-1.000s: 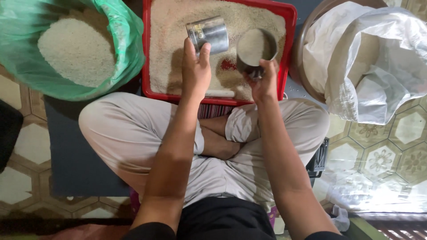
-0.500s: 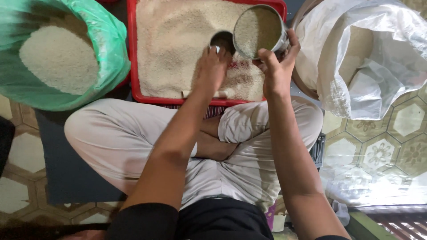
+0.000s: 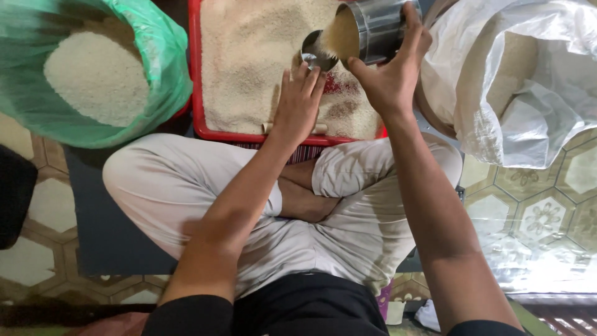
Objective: The person sits cross-legged on the floor in front of a red tray of rice and repeatedly scoops rice with a metal cup, pressing the cup into the rice, then pours the scooped rice into a green plastic bag beside the tray. A smaller metal ring and a white plastic roller rest in the tray and are occasionally moved aside.
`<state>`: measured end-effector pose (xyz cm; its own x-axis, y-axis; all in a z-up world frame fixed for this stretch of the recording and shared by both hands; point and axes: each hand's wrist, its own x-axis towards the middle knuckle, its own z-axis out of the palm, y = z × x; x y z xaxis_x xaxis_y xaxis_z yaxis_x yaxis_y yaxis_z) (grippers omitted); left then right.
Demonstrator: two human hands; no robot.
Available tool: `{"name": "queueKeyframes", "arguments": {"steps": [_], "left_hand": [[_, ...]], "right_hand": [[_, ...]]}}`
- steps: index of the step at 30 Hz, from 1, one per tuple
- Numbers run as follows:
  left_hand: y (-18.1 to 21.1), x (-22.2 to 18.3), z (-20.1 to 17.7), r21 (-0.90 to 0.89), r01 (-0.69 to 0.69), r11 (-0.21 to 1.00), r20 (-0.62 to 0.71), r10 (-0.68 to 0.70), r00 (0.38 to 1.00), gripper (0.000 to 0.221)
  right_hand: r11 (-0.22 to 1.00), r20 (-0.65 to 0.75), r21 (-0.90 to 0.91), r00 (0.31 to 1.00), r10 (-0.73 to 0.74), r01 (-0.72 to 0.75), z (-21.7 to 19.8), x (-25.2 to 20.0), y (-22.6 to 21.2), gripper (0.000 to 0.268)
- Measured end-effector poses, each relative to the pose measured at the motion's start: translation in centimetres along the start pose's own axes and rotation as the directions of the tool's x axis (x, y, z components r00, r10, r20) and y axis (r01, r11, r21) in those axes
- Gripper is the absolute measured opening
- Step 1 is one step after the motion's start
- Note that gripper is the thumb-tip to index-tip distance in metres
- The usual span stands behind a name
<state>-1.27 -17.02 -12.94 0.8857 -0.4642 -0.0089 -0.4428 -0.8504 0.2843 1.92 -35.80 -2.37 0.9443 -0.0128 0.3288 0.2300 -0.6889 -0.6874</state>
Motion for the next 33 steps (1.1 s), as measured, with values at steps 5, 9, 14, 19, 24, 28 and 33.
{"name": "queueKeyframes", "arguments": {"steps": [5, 9, 14, 19, 24, 28, 33], "left_hand": [[-0.5, -0.1, 1.0, -0.026, -0.021, 0.999, -0.101, 0.018, 0.995, 0.060], [-0.9, 0.1, 1.0, -0.032, -0.019, 0.999, -0.156, 0.014, 0.988, 0.055], [-1.2, -0.2, 2.3, -0.042, 0.003, 0.999, -0.145, -0.009, 0.989, 0.061], [-1.3, -0.3, 3.1, -0.060, 0.002, 0.998, -0.184, -0.013, 0.983, 0.064], [-1.2, -0.5, 2.5, -0.063, -0.002, 0.998, -0.165, -0.008, 0.986, 0.062], [-1.5, -0.3, 4.2, -0.063, -0.017, 0.998, -0.227, 0.002, 0.974, 0.055], [-1.1, -0.7, 2.6, -0.033, 0.004, 0.999, -0.258, -0.012, 0.966, 0.076]], "right_hand": [[0.996, 0.001, -0.078, 0.999, -0.047, 0.047, 0.3, 0.8, -0.7, 0.104], [0.987, 0.017, -0.127, 0.995, -0.097, 0.099, 0.1, 1.0, -1.1, 0.106], [0.988, 0.044, -0.122, 0.995, -0.087, 0.092, -0.1, 1.2, -2.0, 0.106], [0.985, 0.061, -0.140, 0.994, -0.090, 0.097, 0.0, 1.2, -2.4, 0.106], [0.960, 0.055, -0.228, 0.987, -0.154, 0.162, 0.5, 0.9, -1.5, 0.112], [0.947, 0.068, -0.258, 0.982, -0.178, 0.189, 0.4, 1.0, -2.1, 0.112], [0.912, 0.113, -0.309, 0.962, -0.247, 0.270, 0.4, 0.9, -2.4, 0.113]]}}
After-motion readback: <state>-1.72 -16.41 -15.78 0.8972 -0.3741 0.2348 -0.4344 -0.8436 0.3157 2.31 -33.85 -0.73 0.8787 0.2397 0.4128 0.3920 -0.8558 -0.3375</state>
